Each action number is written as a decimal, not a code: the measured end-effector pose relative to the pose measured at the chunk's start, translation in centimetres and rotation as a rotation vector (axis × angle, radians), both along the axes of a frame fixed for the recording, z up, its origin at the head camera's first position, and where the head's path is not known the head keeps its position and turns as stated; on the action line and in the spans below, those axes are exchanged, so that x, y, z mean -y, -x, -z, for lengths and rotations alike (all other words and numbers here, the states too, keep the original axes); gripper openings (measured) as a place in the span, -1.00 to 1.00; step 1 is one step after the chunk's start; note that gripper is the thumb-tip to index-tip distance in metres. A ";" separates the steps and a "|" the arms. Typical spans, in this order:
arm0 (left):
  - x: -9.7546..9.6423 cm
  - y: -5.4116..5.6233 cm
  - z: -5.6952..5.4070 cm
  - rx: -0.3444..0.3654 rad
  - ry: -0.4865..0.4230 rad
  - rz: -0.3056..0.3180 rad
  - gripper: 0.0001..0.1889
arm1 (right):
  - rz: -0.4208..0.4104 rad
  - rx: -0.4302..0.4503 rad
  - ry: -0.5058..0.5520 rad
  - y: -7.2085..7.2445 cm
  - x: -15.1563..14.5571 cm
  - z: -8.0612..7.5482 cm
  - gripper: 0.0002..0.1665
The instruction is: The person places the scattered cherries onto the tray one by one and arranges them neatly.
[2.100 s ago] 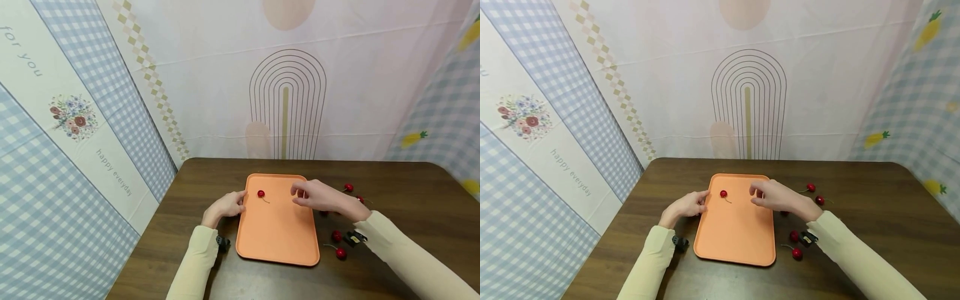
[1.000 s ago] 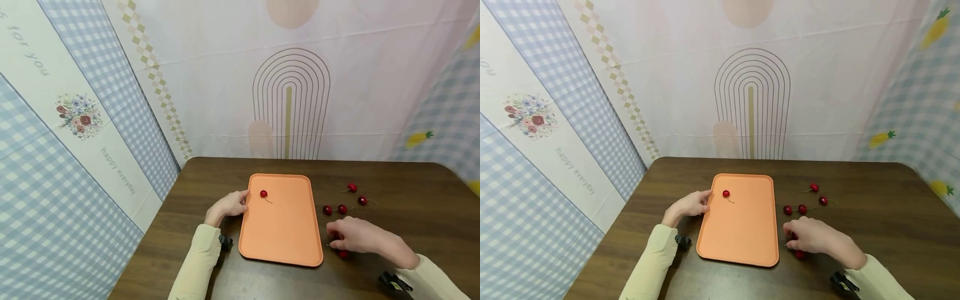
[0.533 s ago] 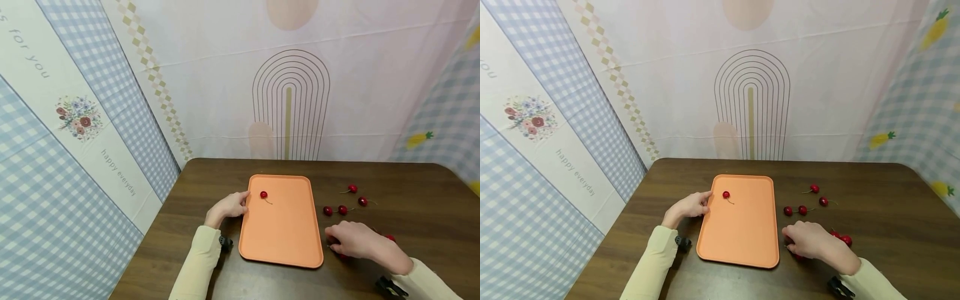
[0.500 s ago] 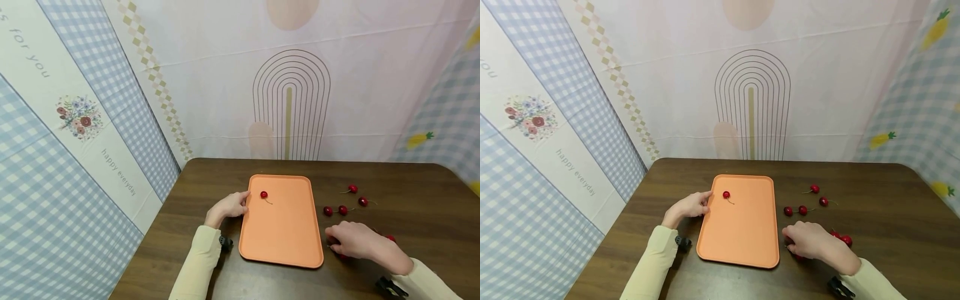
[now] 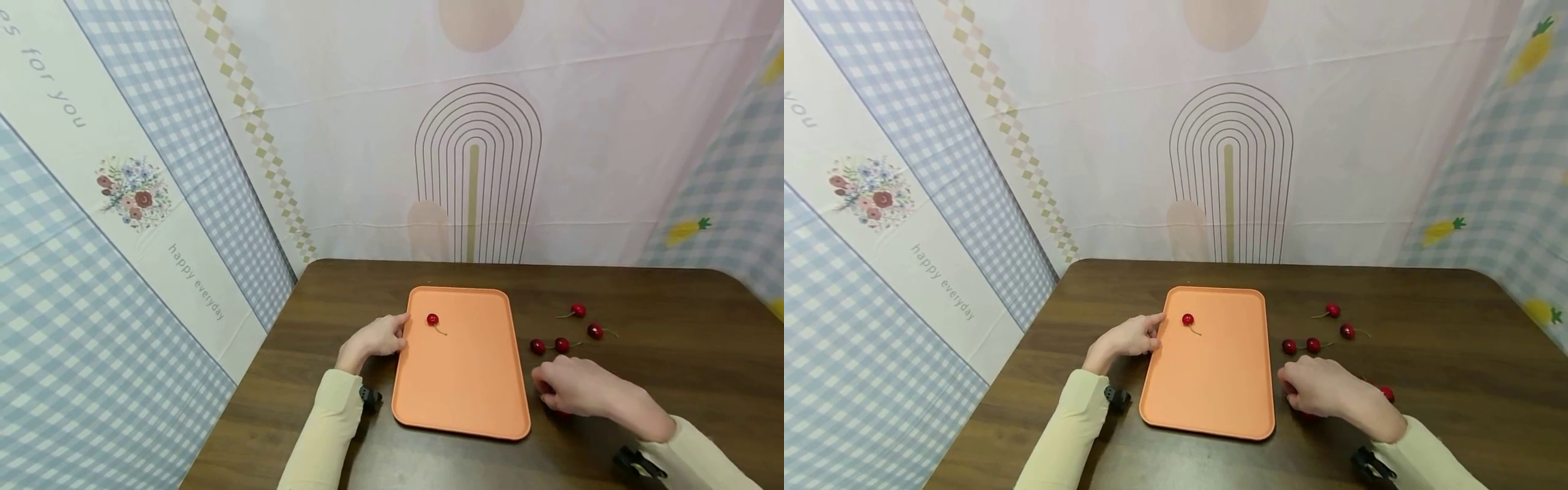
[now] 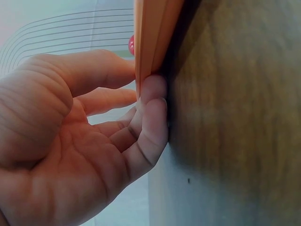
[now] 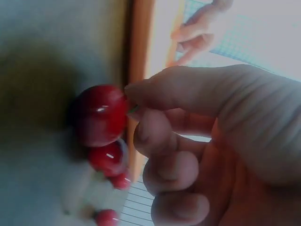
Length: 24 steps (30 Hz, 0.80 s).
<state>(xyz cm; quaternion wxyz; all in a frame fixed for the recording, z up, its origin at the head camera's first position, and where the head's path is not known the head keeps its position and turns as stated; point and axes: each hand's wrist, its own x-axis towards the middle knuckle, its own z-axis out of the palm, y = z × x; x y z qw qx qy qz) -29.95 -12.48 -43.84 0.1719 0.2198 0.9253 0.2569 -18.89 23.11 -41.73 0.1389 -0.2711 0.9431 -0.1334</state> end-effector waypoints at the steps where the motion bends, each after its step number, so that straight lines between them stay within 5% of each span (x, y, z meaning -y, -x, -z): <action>1: 0.0 0.0 0.0 -0.003 0.003 0.000 -0.27 | -0.003 -0.007 0.007 0.1 0.0 -0.3 -0.70; 9: -0.1 -0.1 -0.1 -0.002 -0.007 0.003 -0.27 | -0.051 -0.030 0.085 1.9 0.2 -2.0 -0.75; 24: -0.2 -0.1 -0.2 -0.004 0.016 -0.001 -0.28 | -0.110 -0.058 0.212 6.0 1.8 -2.2 -0.76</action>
